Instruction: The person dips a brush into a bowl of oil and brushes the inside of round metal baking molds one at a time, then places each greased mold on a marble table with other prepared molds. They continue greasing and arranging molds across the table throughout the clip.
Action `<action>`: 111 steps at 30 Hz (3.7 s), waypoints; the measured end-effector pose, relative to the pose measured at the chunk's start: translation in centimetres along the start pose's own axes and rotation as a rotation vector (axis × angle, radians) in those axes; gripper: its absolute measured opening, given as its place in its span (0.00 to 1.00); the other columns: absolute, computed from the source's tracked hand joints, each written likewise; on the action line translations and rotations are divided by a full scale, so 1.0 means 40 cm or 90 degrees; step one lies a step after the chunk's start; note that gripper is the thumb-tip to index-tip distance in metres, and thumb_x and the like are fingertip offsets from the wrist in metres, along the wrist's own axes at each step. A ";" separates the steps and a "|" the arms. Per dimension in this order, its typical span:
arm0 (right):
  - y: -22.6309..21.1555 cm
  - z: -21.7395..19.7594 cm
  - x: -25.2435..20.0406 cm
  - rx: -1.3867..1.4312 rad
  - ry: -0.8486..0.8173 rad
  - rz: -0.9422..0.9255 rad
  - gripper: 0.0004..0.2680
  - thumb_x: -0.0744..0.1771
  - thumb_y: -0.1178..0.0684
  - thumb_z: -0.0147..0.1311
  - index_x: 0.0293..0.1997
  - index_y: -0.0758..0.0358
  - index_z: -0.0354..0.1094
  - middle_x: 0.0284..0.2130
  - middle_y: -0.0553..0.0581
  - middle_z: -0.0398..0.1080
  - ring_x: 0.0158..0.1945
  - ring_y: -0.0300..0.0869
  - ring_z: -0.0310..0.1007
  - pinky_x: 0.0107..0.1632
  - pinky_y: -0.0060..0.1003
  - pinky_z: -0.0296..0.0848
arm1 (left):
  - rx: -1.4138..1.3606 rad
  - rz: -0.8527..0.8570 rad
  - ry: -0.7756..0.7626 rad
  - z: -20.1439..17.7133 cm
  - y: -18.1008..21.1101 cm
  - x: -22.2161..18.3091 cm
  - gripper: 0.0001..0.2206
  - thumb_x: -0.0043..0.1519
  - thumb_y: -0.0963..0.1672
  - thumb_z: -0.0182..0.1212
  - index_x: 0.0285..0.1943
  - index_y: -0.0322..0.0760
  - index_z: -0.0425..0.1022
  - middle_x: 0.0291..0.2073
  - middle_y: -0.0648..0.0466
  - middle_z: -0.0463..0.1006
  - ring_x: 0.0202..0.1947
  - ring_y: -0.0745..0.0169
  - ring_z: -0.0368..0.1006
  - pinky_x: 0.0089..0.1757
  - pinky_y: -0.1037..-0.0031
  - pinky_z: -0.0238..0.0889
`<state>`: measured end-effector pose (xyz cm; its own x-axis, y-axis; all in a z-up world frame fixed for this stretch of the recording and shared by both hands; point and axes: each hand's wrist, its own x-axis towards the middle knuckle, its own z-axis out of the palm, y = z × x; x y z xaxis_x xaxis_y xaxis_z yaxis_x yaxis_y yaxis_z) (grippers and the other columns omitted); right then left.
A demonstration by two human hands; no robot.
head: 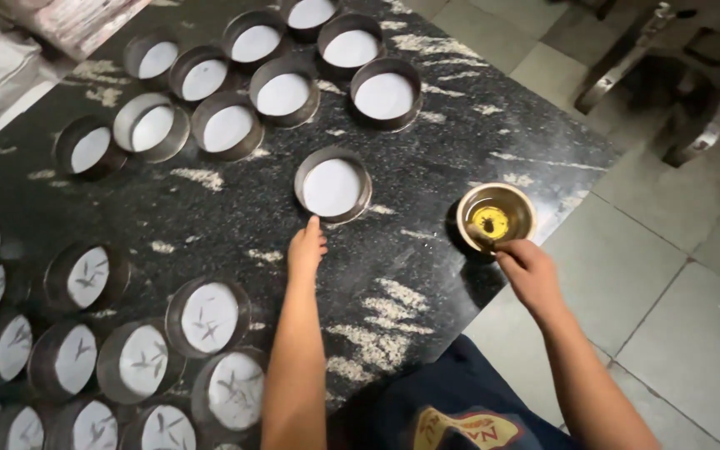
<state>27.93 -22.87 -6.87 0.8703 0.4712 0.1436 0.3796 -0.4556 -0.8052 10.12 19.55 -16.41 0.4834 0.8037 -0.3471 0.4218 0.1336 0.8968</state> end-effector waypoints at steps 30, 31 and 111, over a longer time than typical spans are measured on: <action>-0.187 0.129 0.005 0.155 -0.175 -0.107 0.08 0.66 0.56 0.57 0.47 0.66 0.74 0.38 0.56 0.74 0.41 0.40 0.73 0.45 0.35 0.72 | 0.473 0.323 0.040 0.081 0.385 -0.444 0.25 0.53 0.52 0.69 0.60 0.46 0.72 0.54 0.45 0.72 0.53 0.40 0.71 0.45 0.54 0.69; -0.203 0.166 0.013 0.105 -0.177 -0.240 0.08 0.66 0.56 0.56 0.48 0.67 0.72 0.40 0.57 0.74 0.45 0.41 0.73 0.48 0.36 0.72 | 0.507 0.313 -0.003 0.100 0.396 -0.443 0.26 0.53 0.52 0.69 0.60 0.47 0.71 0.53 0.46 0.71 0.54 0.40 0.71 0.45 0.54 0.70; -0.153 0.359 -0.118 0.342 -0.673 0.154 0.07 0.64 0.59 0.53 0.39 0.69 0.77 0.26 0.58 0.76 0.30 0.40 0.74 0.35 0.34 0.72 | 0.180 0.356 0.194 -0.195 -0.009 -0.576 0.21 0.57 0.44 0.68 0.60 0.34 0.74 0.59 0.41 0.77 0.58 0.40 0.76 0.55 0.61 0.69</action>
<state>17.01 -11.45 -10.86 0.1196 0.9159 -0.3831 -0.1542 -0.3641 -0.9185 -7.17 5.50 -6.60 0.4670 0.8400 0.2761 0.3758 -0.4712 0.7979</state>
